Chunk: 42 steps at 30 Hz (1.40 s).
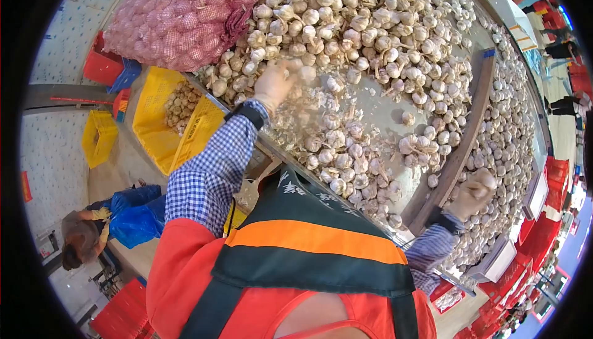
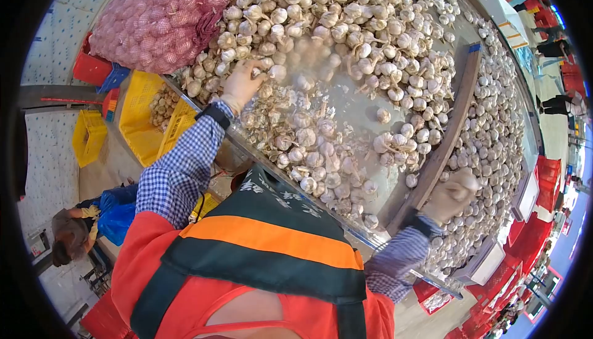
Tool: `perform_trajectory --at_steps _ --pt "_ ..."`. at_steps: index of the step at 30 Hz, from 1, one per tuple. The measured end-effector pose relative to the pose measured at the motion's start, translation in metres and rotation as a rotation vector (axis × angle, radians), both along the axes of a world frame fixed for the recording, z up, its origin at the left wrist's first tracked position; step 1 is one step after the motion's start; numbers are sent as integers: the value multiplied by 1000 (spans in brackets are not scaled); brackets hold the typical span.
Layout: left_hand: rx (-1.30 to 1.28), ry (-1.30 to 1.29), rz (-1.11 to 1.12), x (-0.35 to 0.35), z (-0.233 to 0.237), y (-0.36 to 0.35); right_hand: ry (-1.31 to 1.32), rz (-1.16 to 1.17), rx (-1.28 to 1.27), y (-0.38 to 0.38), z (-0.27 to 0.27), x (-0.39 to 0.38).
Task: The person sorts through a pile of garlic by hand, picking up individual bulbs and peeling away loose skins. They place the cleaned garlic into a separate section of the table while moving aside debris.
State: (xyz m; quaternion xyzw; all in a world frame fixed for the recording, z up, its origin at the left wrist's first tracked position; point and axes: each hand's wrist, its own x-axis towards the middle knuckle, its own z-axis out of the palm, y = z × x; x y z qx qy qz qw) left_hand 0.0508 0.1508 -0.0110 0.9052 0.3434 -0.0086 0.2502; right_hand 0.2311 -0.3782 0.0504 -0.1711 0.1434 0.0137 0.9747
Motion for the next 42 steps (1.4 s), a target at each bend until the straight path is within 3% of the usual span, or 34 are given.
perform_trajectory --at_steps 2,3,5,7,8,10,11,12,14,15,16,18,19,21,22,23,24,26,27,28,30,34,36,39,40,41,42 --pt "12 55 -40 -3 -6 10 110 -311 347 -12 43 9" --pt "25 110 -80 -2 -11 11 108 -311 342 -33 41 18" --pt "33 152 -111 2 -29 7 -26 -96 -62 -59 30 30" --pt "19 280 -111 7 -15 -3 -150 125 -459 -65 14 33" --pt "22 280 -109 3 -16 -4 -210 237 -655 36 -5 22" --pt "-237 29 -58 -3 -19 1 -332 459 -1036 193 -39 21" --pt "-436 -29 -1 -6 -14 0 -391 570 -1227 190 -48 24" --pt "-430 -27 -1 -10 -14 3 -163 834 -904 232 -36 8" --pt "-1188 -413 179 -21 -18 10 -277 1050 -1076 297 -35 -13" --pt "-1344 -429 212 -22 -8 13 -535 1053 -1302 329 -53 -15" --pt "-1338 -427 218 -25 7 14 -804 1033 -1519 356 -70 -21" --pt "-1169 -502 355 -33 31 15 -1200 1201 -1857 398 -11 -41" --pt "-1272 -547 386 -39 27 26 -1203 1205 -1850 408 -30 -44" --pt "-1148 -448 394 -45 29 40 -1769 788 -2066 423 -79 -48" --pt "-1027 -350 396 -48 33 47 -1776 791 -2060 424 -72 -50" --pt "-870 -355 313 -55 3 61 -1602 1103 -2160 422 -65 -53" --pt "-870 -359 324 -59 -10 62 -1396 1412 -2234 419 -59 -55" --pt "100 -77 -55 -67 -25 62 -1281 1493 -2118 405 -66 -52" --pt "58 103 -57 -60 -8 53 -1312 1449 -2098 398 -69 -51" --pt "55 104 -56 -52 6 43 -1337 1403 -2082 394 -71 -51" --pt "238 384 -206 -38 21 26 -1377 1502 -2019 399 -33 -46" --pt "371 481 -173 -33 -21 19 -1298 1327 -2087 437 -28 -54" --pt "270 430 -137 -37 -12 18 -1519 1181 -2264 458 -39 -61" --pt "-94 530 -250 -38 23 -6 -1539 1196 -2272 474 -58 -69" --pt "-51 403 -332 -49 14 -15 -1512 1182 -2288 477 -59 -72" --pt "-59 460 -346 -53 -14 -23 -1524 1114 -2303 474 -61 -73" --pt "-99 499 -578 -55 -2 -32 -1529 1123 -2292 469 -69 -72"
